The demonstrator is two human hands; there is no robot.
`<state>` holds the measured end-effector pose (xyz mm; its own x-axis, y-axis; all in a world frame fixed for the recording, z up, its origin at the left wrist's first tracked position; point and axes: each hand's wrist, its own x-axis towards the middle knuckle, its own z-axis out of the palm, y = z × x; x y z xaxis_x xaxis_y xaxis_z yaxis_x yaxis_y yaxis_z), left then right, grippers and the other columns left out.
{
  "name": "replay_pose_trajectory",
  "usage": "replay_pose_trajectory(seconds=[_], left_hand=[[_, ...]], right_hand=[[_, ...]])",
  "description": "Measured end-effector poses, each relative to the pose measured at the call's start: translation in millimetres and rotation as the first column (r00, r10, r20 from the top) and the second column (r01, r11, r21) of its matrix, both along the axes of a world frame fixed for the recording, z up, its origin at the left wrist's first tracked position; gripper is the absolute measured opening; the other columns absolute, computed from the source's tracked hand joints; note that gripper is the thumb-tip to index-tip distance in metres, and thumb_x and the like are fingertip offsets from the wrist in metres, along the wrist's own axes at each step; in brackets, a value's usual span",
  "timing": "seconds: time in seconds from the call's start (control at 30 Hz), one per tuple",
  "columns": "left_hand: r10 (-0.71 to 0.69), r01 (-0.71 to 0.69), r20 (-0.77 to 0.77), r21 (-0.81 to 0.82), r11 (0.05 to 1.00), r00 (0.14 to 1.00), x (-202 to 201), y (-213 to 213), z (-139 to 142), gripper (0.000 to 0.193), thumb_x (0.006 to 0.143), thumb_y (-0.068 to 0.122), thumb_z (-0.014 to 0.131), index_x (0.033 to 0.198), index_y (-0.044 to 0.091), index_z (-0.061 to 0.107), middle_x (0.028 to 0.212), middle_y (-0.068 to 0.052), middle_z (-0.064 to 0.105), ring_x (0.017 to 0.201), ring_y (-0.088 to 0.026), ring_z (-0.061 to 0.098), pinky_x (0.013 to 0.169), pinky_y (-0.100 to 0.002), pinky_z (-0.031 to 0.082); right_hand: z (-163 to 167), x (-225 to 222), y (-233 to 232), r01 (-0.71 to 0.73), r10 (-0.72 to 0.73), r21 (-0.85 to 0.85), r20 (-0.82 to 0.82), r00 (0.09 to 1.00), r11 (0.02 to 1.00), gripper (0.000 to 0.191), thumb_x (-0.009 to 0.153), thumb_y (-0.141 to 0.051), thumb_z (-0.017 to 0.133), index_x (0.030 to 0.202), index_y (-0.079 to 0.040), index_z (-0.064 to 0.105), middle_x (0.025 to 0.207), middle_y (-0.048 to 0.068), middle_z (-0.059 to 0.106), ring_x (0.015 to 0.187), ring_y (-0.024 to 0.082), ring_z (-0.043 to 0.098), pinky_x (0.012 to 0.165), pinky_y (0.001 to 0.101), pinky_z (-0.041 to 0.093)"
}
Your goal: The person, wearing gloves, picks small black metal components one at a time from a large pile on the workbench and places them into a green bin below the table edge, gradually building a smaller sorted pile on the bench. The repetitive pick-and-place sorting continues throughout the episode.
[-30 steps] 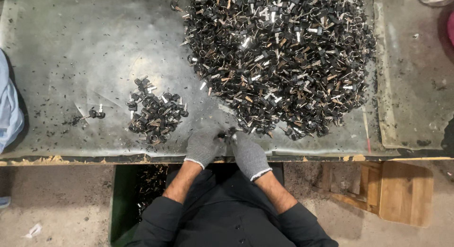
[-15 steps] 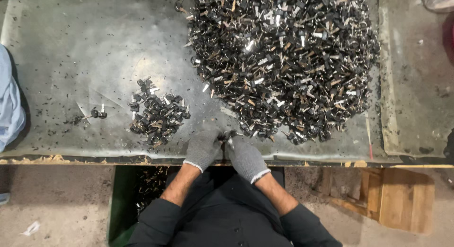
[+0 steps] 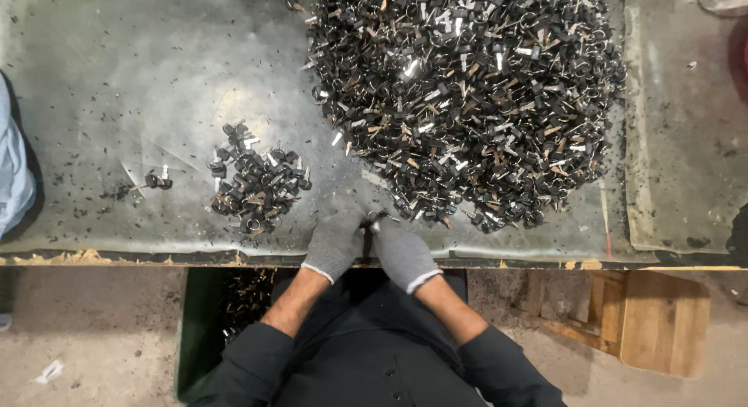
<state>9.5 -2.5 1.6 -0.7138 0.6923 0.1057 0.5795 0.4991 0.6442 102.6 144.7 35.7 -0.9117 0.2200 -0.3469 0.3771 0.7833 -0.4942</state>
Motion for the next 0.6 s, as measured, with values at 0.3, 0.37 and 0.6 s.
replay_pose_trajectory(seconds=[0.3,0.37,0.6], left_hand=[[-0.052,0.054,-0.072,0.026,0.998,0.996,3,-2,-1,0.029,0.082,0.006,0.070,0.111,0.002,0.066,0.092,-0.020,0.068,0.082,-0.043,0.067,0.071,-0.053,0.053],[-0.063,0.069,-0.074,0.081,0.994,0.995,2,-3,4,0.030,0.081,0.003,0.068,0.111,0.004,0.069,0.093,-0.021,0.069,0.081,-0.042,0.067,0.070,-0.053,0.053],[0.058,-0.059,0.014,0.131,0.990,0.998,8,-1,14,0.036,0.081,-0.002,0.063,0.114,0.011,0.071,0.087,-0.017,0.072,0.083,-0.038,0.070,0.074,-0.050,0.056]], right_hand=[[1,-6,-7,-0.004,0.021,0.157,-0.107,0.994,0.988,0.017,0.095,-0.009,0.053,0.107,-0.002,0.062,0.095,0.024,0.072,0.086,0.043,0.072,0.073,0.0533,0.058],[4,-9,-4,-0.039,0.055,0.115,-0.139,0.989,0.993,0.017,0.092,-0.013,0.058,0.101,0.001,0.062,0.095,0.025,0.072,0.084,0.043,0.072,0.072,0.0530,0.058],[11,6,-13,-0.079,0.145,0.282,-0.223,0.964,0.956,0.022,0.090,-0.006,0.054,0.109,0.003,0.061,0.107,0.028,0.066,0.075,0.041,0.072,0.058,0.0478,0.059]])
